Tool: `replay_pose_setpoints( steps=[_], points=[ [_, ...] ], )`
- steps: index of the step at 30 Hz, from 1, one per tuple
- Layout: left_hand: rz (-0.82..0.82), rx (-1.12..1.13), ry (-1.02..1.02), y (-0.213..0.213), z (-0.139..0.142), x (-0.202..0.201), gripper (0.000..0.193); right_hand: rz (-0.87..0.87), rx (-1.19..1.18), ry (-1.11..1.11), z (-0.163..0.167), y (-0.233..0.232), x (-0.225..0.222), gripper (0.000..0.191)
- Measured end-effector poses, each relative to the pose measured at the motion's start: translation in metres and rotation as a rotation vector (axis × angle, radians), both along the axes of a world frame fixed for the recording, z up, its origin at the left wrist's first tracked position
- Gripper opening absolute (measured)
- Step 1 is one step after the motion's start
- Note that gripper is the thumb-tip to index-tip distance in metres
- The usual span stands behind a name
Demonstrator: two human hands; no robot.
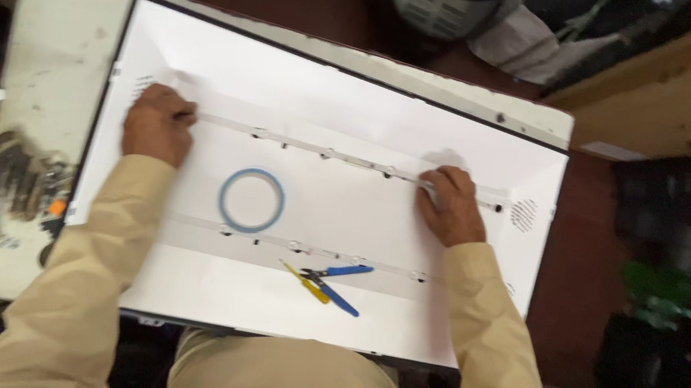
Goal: The person positions LED strip bars inside a white light panel frame, aligning them along the panel. They cut pieces of blue tape and press the tape over the strips to secure them in place, and use pliers to help trim and adjust the strips.
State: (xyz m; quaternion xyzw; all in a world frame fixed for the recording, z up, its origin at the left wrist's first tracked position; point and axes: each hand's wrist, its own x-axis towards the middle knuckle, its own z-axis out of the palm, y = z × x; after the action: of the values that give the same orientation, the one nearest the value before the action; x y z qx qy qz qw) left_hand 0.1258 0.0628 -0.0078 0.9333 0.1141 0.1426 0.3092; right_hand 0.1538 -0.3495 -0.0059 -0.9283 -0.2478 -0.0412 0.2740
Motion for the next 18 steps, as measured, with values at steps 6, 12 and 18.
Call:
replay_pose_setpoints(
  steps=[6,12,18],
  points=[
    [-0.098,0.043,-0.025,-0.002,-0.014,-0.002,0.016,-0.103,-0.072,-0.120,0.003,-0.026,-0.006,0.030],
    [-0.011,0.100,0.138,-0.007,-0.011,-0.011,0.009,-0.255,-0.084,-0.044,0.014,-0.061,-0.010,0.034],
    [-0.037,0.106,0.113,-0.009,-0.014,-0.010,0.010,-0.286,-0.074,-0.049,0.012,-0.086,-0.014,0.023]
  ],
)
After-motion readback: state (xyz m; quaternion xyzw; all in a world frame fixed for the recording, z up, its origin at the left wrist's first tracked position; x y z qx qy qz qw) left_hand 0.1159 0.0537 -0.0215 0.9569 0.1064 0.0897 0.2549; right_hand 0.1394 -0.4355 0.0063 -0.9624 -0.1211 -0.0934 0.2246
